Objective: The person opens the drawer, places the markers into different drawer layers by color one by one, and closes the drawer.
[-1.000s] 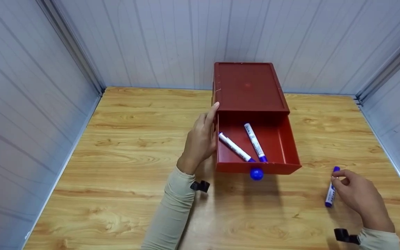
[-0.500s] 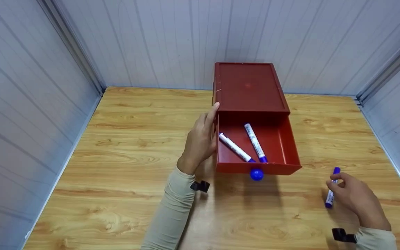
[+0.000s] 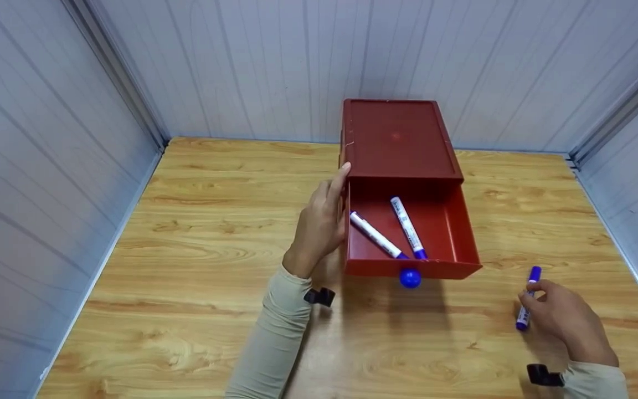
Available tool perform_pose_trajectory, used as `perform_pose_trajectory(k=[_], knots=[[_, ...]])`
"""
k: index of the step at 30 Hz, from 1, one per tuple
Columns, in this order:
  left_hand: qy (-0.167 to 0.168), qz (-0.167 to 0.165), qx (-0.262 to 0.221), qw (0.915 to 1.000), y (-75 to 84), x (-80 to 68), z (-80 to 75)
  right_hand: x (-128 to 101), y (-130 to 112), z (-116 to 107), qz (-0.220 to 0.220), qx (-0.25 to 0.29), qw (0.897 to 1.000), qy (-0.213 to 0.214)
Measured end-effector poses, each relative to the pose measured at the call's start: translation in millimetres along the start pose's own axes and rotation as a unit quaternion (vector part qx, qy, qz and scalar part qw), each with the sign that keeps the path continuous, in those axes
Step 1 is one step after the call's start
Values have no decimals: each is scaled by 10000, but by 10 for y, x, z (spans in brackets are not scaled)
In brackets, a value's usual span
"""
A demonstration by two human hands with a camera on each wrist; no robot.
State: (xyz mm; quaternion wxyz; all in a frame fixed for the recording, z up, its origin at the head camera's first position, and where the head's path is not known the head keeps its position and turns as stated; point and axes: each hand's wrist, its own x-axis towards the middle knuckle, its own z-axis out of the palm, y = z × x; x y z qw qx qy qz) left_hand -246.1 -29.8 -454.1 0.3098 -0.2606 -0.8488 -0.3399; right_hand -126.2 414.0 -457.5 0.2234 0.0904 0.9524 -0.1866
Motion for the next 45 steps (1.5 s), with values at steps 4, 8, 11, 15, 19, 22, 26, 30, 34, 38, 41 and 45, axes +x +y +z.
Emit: perform_pose_trajectory(k=[4,8,11,15,19,22,26,30,34,38,41,45], knots=[[20,-3,20,10000,-5,-7,4,21,-12,25,-53,-62,10000,34],[42,10,39,10000,-5,-7,7,22,-32,37,-87,-170,9998,108],[51,-5,38,10000,-2,-2,9,26,-34,47,-111,-197,9996,179],[67,-44,10,10000,0,1,13,36,-23,70,-159,-226,9992,275],[66,-43,-19,10000,1,3,10,35,-43,76,-70,-242,9991,328],[37,-60,-5,10000,5,5,4,36,-59,92,-13,-252,9991,353],[57,-61,-19,10000,11,5,-3,39,-71,110,-53,-341,9988,341],[108,-27,-75,9999,12,9,-8,43,-86,99,-54,-425,9988,257],[116,2,-98,9999,6,14,-7,51,-103,78,-35,-462,9988,182],[109,14,-102,9999,3,15,-3,61,-104,69,37,-409,9991,94],[104,24,-103,9999,3,14,0,67,-90,72,3,-408,9991,120],[111,37,-110,9999,0,12,0,77,-55,75,-130,-379,9991,159]])
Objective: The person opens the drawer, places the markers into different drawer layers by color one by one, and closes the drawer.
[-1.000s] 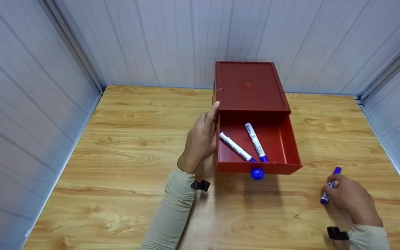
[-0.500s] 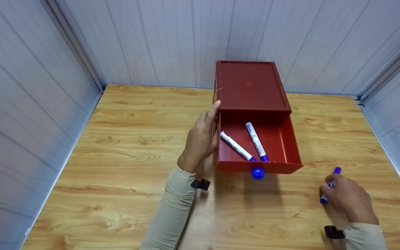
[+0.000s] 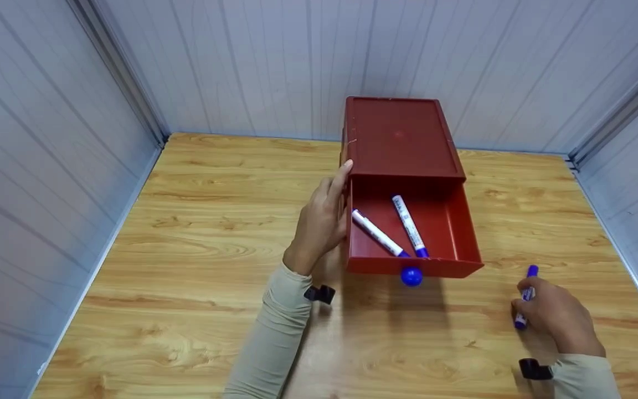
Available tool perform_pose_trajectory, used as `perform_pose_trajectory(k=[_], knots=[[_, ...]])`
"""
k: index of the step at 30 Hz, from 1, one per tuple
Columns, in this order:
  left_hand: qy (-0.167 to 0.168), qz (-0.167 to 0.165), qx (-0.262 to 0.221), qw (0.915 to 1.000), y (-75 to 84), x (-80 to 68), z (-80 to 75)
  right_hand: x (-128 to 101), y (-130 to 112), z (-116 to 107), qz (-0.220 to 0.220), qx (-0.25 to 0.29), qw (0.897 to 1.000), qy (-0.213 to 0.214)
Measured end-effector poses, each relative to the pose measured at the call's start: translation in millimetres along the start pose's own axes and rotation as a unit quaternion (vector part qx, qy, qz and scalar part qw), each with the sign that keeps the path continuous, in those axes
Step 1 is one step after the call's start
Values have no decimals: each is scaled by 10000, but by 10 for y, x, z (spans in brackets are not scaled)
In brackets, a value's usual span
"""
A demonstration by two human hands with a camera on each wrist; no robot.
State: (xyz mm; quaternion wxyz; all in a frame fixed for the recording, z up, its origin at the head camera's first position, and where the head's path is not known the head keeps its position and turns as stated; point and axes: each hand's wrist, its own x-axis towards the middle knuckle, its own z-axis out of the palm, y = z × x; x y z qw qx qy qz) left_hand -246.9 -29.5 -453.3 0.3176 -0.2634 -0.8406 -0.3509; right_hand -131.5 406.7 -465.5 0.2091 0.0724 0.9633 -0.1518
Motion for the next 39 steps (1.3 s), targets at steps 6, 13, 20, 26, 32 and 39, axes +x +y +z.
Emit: perform_pose_trajectory(k=[6,13,20,26,32,39], knots=[[9,34,17,10000,2,4,-1,27,49,-4,117,376,9988,-279],[-33,26,-21,10000,-7,2,1,17,60,-27,216,714,9967,-311],[-127,-9,-34,9999,-11,-6,-3,-16,15,-21,239,901,9956,-125],[-124,-58,7,9999,0,-5,2,-52,-16,1,-285,1060,9921,612],[-85,-129,79,9999,4,-8,9,-74,-64,-7,-540,1207,9841,1186],[-74,-122,63,9999,0,-5,12,-136,-166,-47,-594,1474,9751,1544]])
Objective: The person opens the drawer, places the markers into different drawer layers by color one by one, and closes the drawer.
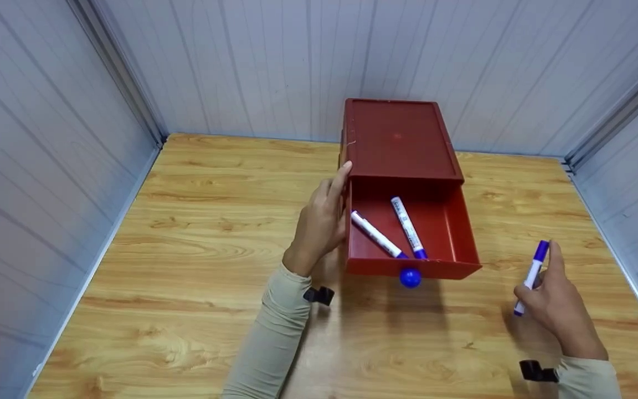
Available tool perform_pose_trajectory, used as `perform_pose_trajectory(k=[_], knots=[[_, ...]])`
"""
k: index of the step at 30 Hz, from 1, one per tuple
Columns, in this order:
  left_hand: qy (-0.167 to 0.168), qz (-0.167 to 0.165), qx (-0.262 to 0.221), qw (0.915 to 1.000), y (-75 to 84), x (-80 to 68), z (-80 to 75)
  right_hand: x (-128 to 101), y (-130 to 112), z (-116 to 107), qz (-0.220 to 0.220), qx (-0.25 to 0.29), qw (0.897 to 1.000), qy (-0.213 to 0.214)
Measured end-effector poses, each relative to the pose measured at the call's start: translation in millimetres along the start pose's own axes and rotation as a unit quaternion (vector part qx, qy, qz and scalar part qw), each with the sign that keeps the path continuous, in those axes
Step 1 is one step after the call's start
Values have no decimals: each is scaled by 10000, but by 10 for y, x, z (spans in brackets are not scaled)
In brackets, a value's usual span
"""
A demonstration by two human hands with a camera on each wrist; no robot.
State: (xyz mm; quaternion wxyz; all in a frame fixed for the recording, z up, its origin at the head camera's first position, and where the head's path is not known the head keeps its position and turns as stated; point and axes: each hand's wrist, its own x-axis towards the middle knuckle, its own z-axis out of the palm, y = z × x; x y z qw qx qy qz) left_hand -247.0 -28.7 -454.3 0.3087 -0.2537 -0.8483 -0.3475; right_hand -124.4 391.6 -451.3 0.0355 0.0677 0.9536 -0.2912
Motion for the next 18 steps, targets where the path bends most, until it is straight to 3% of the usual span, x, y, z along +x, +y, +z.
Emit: perform_pose_trajectory(k=[8,13,18], knots=[[-7,-3,7,10000,5,2,-5,-49,-173,-56,-181,246,9963,799],[-6,29,8,10000,9,2,-10,-85,-258,-83,-486,304,9932,1011],[-8,17,-12,10000,15,4,-12,-125,-348,-115,-498,665,9901,1131]])
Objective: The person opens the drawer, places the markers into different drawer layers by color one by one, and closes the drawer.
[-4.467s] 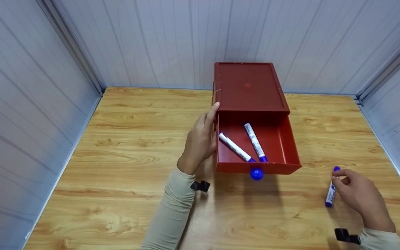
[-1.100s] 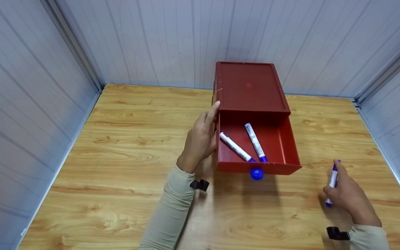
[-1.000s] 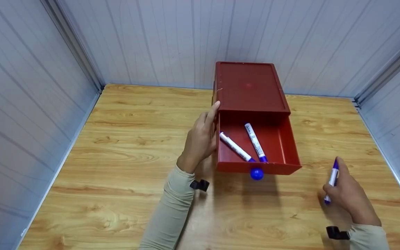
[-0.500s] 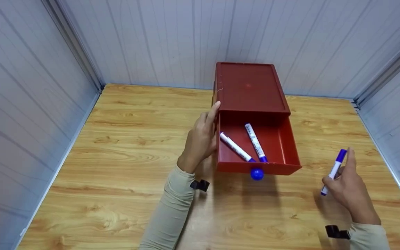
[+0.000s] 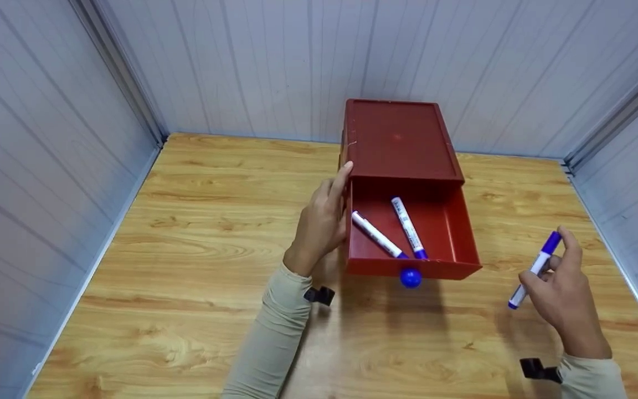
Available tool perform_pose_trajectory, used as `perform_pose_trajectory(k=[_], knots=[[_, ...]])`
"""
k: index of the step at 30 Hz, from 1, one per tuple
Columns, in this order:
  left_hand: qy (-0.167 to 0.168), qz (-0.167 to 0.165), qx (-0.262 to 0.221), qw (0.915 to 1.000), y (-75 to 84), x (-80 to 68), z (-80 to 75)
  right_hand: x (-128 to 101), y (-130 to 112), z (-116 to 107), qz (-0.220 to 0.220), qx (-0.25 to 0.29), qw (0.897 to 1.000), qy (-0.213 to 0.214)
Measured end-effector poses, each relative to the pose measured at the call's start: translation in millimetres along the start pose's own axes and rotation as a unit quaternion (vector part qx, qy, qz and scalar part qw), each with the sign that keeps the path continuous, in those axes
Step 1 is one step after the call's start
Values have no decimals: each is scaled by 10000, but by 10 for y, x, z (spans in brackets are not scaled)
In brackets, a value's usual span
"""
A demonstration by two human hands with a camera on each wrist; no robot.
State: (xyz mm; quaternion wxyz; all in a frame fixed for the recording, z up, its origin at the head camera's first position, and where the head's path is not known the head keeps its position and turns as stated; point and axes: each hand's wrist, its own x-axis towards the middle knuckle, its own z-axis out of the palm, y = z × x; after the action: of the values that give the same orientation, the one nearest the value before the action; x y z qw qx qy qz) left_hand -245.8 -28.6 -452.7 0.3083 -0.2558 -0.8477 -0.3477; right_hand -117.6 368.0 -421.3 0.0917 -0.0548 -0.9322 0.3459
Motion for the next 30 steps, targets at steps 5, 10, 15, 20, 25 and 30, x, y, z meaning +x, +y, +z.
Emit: perform_pose_trajectory(k=[5,10,15,20,25,30], knots=[[42,-15,27,10000,2,-3,7,-11,-86,-39,58,397,9990,218],[71,26,31,10000,4,-2,10,9,-161,-77,-60,964,9942,471],[66,23,50,10000,7,0,11,46,-257,-129,-259,1244,9899,635],[40,31,16,10000,17,7,12,81,-372,-200,-430,1556,9853,558],[19,28,9,10000,9,3,14,120,-493,-283,-612,2291,9710,312],[54,46,11,10000,7,-1,8,146,-627,-333,-822,3110,9468,139]])
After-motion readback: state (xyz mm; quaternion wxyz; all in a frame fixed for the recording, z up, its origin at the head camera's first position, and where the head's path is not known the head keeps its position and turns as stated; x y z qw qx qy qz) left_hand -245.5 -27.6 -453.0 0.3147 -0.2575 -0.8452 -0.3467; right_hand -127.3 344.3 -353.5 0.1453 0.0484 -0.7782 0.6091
